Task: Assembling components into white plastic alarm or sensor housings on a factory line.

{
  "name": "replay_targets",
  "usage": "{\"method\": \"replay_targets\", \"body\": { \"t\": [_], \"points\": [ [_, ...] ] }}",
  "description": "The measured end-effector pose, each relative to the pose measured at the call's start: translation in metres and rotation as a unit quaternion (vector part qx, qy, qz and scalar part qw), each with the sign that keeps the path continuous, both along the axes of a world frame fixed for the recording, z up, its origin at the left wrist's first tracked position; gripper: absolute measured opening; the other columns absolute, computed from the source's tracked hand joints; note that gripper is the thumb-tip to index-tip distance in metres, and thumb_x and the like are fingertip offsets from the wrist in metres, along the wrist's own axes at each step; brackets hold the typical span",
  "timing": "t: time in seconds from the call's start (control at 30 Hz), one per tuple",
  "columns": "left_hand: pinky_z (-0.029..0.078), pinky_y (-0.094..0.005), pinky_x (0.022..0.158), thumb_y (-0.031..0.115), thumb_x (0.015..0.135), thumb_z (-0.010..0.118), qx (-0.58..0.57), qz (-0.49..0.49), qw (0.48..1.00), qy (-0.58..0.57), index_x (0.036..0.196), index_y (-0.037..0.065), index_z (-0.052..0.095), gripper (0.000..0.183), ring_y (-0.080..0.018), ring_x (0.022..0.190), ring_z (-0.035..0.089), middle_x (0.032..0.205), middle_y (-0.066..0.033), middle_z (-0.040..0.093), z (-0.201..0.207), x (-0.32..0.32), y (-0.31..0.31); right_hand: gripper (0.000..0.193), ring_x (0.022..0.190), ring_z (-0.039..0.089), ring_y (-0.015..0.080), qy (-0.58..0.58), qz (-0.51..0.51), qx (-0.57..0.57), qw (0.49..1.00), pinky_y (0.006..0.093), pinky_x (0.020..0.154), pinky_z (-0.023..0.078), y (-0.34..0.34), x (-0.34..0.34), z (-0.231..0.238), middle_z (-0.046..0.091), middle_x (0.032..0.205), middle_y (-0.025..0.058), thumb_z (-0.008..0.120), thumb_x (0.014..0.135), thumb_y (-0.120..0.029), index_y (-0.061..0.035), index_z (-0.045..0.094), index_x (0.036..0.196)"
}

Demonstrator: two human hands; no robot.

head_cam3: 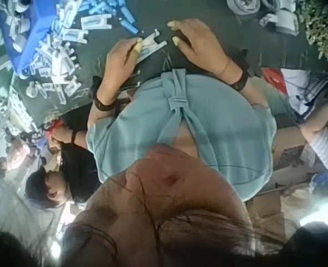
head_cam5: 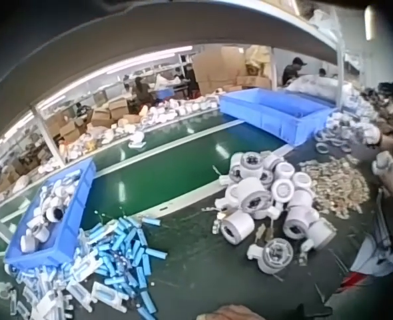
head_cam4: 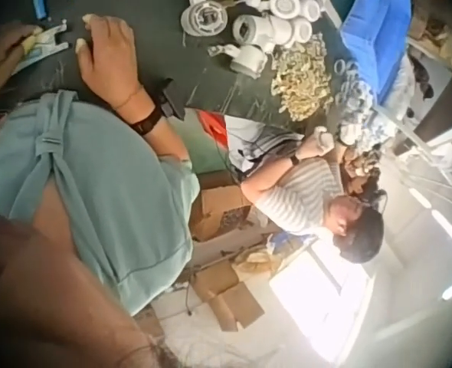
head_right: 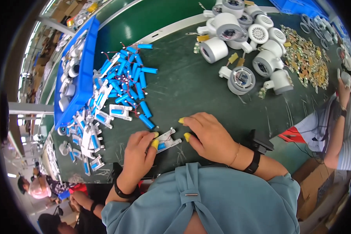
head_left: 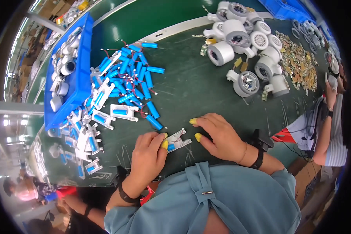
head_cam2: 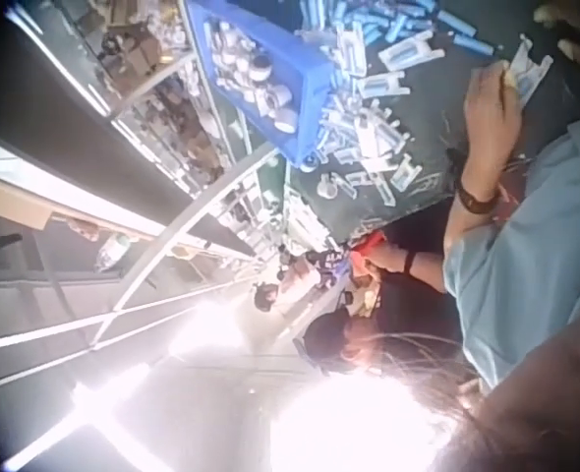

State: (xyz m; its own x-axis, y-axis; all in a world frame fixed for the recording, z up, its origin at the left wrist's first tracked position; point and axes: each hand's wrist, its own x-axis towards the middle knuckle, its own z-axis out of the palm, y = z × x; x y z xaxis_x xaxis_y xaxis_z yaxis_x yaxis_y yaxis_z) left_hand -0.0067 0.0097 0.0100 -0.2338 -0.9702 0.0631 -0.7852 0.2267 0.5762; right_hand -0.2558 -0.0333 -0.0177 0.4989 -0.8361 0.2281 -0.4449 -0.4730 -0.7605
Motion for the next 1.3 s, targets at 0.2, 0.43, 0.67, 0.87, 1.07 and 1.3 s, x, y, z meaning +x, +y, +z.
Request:
{"method": "replay_targets", "body": {
  "t": [0.2,0.43,0.67,0.87,1.07,1.3],
  "points": [
    [0.049,-0.0405,0.076,0.002,0.071,0.069,-0.058,-0.027,0.998,-0.022,0.106,0.0,0.063,0.035,-0.033,0.09,0.058,0.103,-0.013,0.06,0.001,-0.026,-0.011,0.042,0.101,0.057,0.034,-0.012,-0.009,-0.013,1.0,0.0429,0.091,0.046,0.002,-0.001,-0.003,0.062,0.107,0.0125,0.066,0.078,-0.001,-0.0034,0.055,0.118],
    [0.052,-0.0388,0.071,0.0,0.072,0.068,-0.099,-0.06,0.993,0.029,0.1,0.003,0.066,0.028,-0.032,0.081,0.062,0.092,-0.0131,0.062,-0.011,-0.046,-0.025,0.037,0.099,0.059,0.0337,-0.022,-0.027,-0.006,0.999,0.0422,0.086,0.048,0.005,-0.021,0.004,0.062,0.103,0.0131,0.067,0.078,-0.002,-0.0028,0.057,0.114],
    [0.052,-0.031,0.069,-0.006,0.076,0.065,-0.07,-0.023,0.992,0.101,0.099,0.001,0.066,0.024,-0.0256,0.078,0.065,0.097,-0.0119,0.065,-0.019,-0.042,-0.021,0.051,0.102,0.056,0.0381,0.207,-0.341,-0.239,0.885,0.0451,0.087,0.045,-0.039,-0.066,0.032,0.057,0.115,0.0193,0.074,0.078,-0.018,0.0019,0.054,0.12],
    [0.051,-0.0281,0.068,-0.007,0.077,0.064,-0.033,-0.038,0.991,0.127,0.098,0.0,0.066,0.023,-0.0205,0.076,0.064,0.096,-0.0114,0.065,-0.019,-0.034,-0.023,0.054,0.1,0.055,0.0372,0.223,-0.203,-0.128,0.945,0.043,0.084,0.046,-0.053,-0.044,0.029,0.052,0.115,0.0173,0.073,0.077,-0.024,-0.0008,0.052,0.121],
    [0.051,-0.0269,0.066,-0.01,0.078,0.061,0.034,-0.006,0.985,0.171,0.1,-0.001,0.064,0.024,-0.0188,0.075,0.063,0.095,-0.0118,0.064,-0.015,-0.018,-0.024,0.043,0.129,0.044,0.0393,0.125,0.127,-0.11,0.978,0.051,0.106,0.038,-0.04,-0.034,0.055,0.05,0.128,0.0149,0.067,0.068,-0.001,-0.0043,0.061,0.111],
    [0.051,-0.0264,0.064,-0.011,0.078,0.061,-0.012,-0.021,0.988,0.153,0.101,0.0,0.063,0.026,-0.0179,0.071,0.063,0.096,-0.0117,0.064,-0.024,-0.014,-0.022,0.036,0.092,0.066,0.0302,0.027,-0.002,-0.146,0.989,0.0373,0.078,0.054,0.008,-0.037,0.044,0.064,0.108,0.0132,0.056,0.077,0.01,-0.0019,0.062,0.11]
  ]
}}
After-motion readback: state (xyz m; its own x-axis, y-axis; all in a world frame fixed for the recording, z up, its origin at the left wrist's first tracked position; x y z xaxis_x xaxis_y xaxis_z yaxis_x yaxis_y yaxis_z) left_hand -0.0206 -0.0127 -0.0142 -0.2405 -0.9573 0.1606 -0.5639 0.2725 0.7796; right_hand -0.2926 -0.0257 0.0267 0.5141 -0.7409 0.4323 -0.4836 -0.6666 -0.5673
